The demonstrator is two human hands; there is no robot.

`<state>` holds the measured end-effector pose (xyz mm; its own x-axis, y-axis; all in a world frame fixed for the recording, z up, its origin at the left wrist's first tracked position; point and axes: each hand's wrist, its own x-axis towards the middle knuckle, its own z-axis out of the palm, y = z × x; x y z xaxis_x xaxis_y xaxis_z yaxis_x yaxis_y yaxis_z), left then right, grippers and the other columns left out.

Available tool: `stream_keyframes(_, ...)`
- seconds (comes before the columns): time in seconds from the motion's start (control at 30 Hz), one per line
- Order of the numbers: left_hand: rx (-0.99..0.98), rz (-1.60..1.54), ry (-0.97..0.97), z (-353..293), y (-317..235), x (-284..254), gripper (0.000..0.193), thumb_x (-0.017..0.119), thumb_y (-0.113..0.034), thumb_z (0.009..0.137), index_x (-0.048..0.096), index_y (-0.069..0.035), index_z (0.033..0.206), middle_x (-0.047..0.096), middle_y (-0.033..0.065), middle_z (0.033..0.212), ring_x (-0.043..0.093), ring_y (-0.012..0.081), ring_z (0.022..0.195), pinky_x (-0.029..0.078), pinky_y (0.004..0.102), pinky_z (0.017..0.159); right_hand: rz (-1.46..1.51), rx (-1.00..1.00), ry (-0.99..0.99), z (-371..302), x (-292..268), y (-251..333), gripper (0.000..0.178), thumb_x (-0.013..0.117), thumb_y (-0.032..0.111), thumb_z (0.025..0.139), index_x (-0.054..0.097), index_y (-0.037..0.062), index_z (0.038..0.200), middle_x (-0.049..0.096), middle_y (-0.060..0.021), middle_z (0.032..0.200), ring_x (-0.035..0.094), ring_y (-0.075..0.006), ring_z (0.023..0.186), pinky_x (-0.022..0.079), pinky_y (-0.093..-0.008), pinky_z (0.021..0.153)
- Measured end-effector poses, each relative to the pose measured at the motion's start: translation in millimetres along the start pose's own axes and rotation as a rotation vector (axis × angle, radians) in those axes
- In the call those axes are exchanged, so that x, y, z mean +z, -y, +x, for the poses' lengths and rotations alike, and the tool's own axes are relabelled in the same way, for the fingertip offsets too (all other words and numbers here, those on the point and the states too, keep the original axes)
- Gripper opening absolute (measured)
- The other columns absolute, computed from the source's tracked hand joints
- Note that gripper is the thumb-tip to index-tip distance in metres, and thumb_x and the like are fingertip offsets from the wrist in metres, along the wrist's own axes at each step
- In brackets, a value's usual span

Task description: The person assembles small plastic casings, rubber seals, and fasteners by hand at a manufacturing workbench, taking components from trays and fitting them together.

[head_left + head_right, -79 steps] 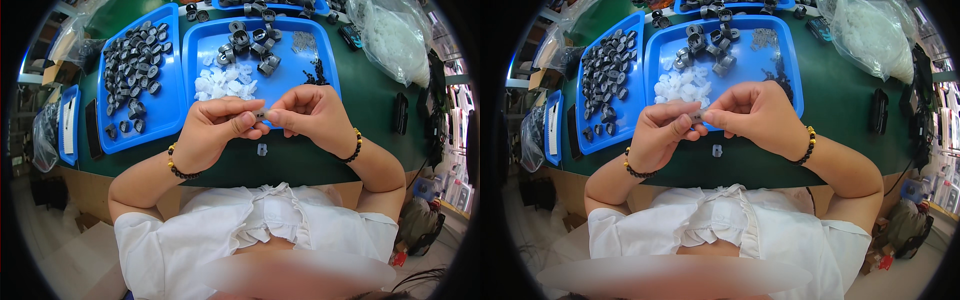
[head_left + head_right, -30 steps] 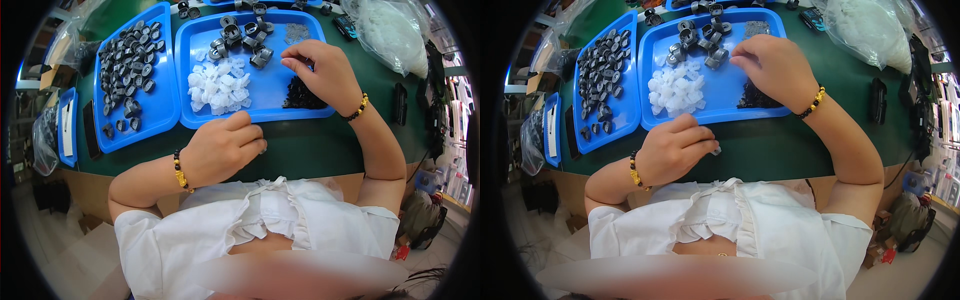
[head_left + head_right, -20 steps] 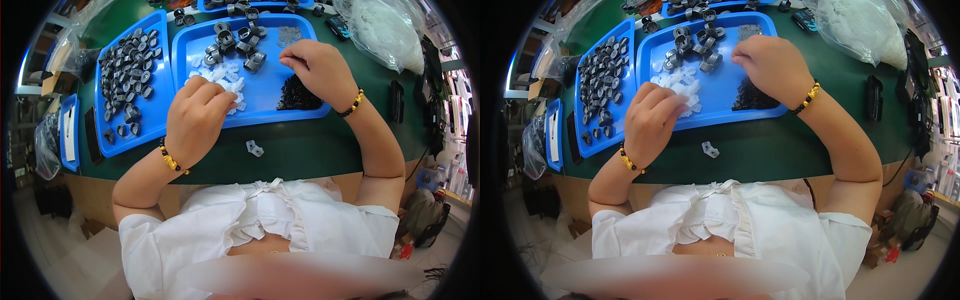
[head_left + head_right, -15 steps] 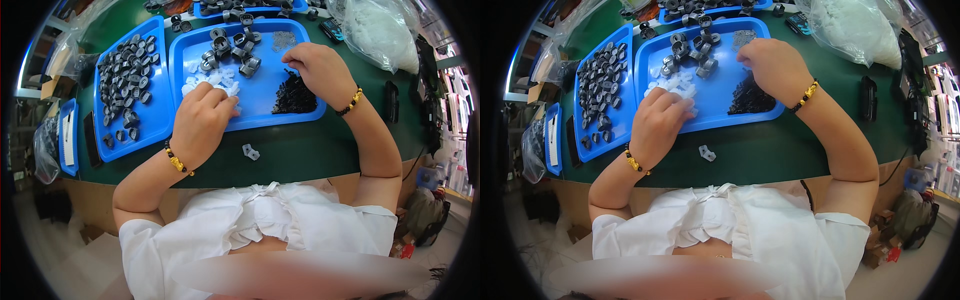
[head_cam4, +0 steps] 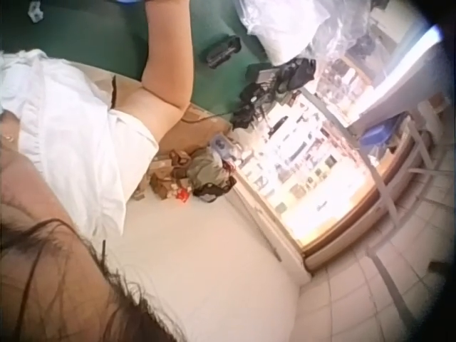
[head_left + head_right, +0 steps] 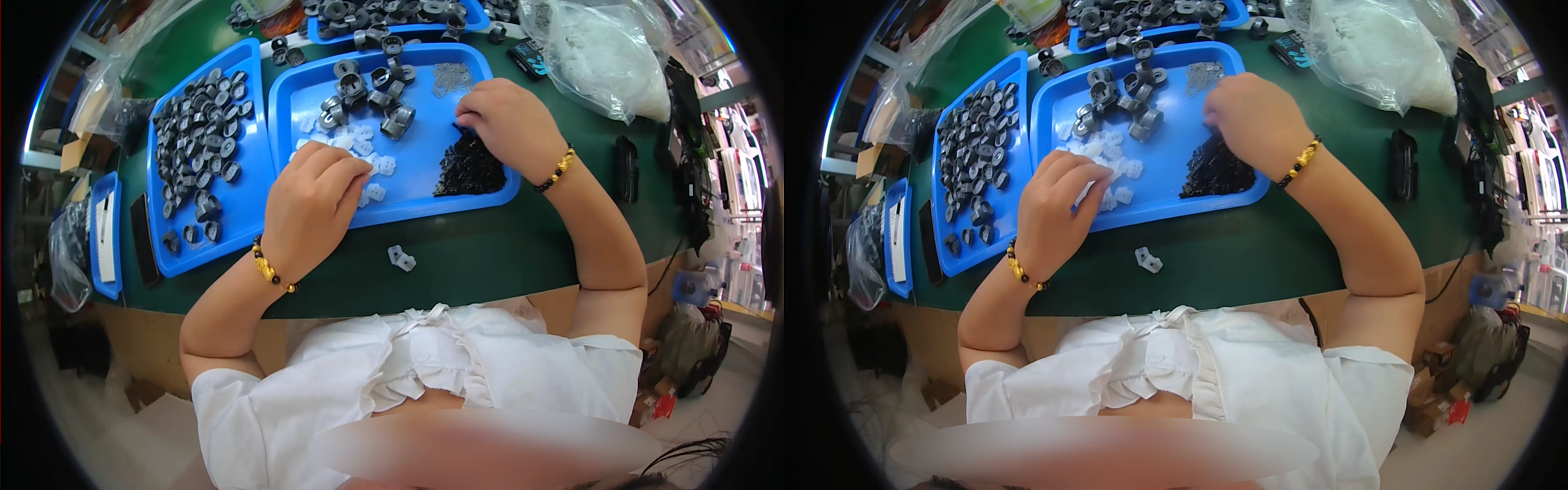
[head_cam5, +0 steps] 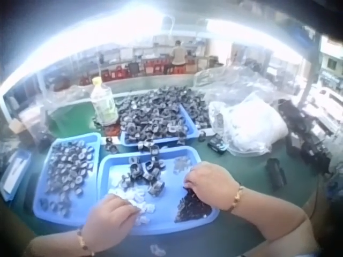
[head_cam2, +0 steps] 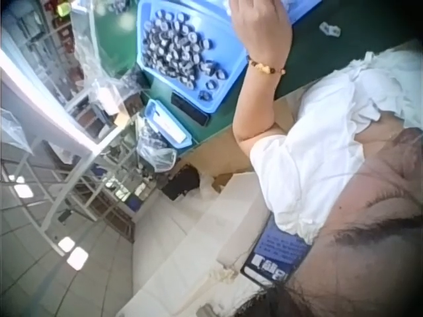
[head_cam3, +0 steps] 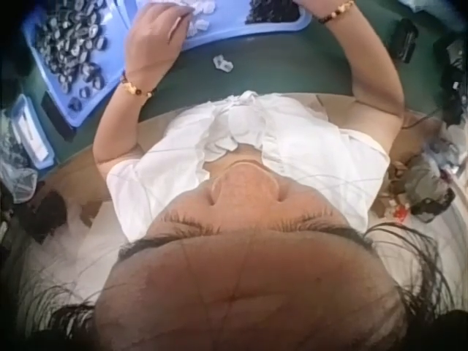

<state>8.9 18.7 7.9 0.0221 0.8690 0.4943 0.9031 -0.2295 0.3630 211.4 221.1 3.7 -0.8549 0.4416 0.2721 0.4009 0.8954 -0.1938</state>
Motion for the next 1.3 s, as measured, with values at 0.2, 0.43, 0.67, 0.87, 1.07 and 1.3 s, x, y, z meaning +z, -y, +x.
stream_keyframes(0.2,0.062,0.222,0.088,0,1,2,0.008,0.062,-0.002,0.08,0.058,-0.003,0.087,0.062,0.012,0.091,0.058,0.0295,0.089,0.048,0.037,0.078,-0.144,-0.01,0.08,6,14,7,0.009,0.066,0.018,0.081,0.068,0.0099,0.077,0.065,-0.0078,0.084,0.061,-0.0275,0.09,0.051,-0.0385,0.08)
stream_keyframes(0.43,0.204,0.279,0.152,1,-3,2,0.009,0.061,-0.001,0.078,0.057,-0.003,0.086,0.064,0.0111,0.093,0.06,0.029,0.093,0.048,0.0377,0.081,-0.153,-0.045,0.018,2,20,10,0.008,0.059,0.007,0.078,0.062,0.0065,0.085,0.062,-0.0106,0.09,0.059,-0.029,0.093,0.051,-0.0381,0.078)
stream_keyframes(0.67,0.174,0.274,0.149,0,-8,3,0.025,0.064,0.002,0.075,0.064,-0.003,0.099,0.065,0.0108,0.094,0.059,0.028,0.091,0.048,0.0386,0.081,0.001,-0.152,-0.048,1,21,10,0.017,0.056,0.001,0.08,0.057,0.0027,0.096,0.061,-0.0119,0.094,0.056,-0.0319,0.097,0.047,-0.0394,0.086)
stream_keyframes(0.87,0.17,0.268,0.156,2,-8,0,0.026,0.063,0.005,0.074,0.067,-0.001,0.099,0.063,0.0111,0.092,0.058,0.0282,0.088,0.048,0.0378,0.081,0.12,-0.146,-0.252,4,22,17,0.023,0.055,0.0,0.081,0.06,0.0052,0.103,0.061,-0.0111,0.097,0.057,-0.0314,0.1,0.048,-0.0383,0.086)
stream_keyframes(1.07,0.168,0.278,0.164,0,-4,2,0.026,0.066,0.004,0.074,0.067,-0.001,0.099,0.063,0.0112,0.092,0.058,0.0279,0.088,0.048,0.0372,0.081,0.156,-0.133,-0.138,4,15,19,0.012,0.061,0.005,0.082,0.069,0.0066,0.091,0.065,-0.0086,0.09,0.062,-0.0285,0.092,0.05,-0.0376,0.082)
stream_keyframes(1.3,0.15,0.201,0.079,1,-5,-4,0.023,0.071,0.001,0.075,0.066,-0.001,0.097,0.065,0.0124,0.092,0.06,0.0293,0.084,0.051,0.0368,0.077,0.43,-0.047,-0.048,2,-2,35,0.01,0.071,0.016,0.082,0.073,0.0073,0.085,0.07,-0.0058,0.082,0.066,-0.0248,0.079,0.052,-0.0375,0.073)
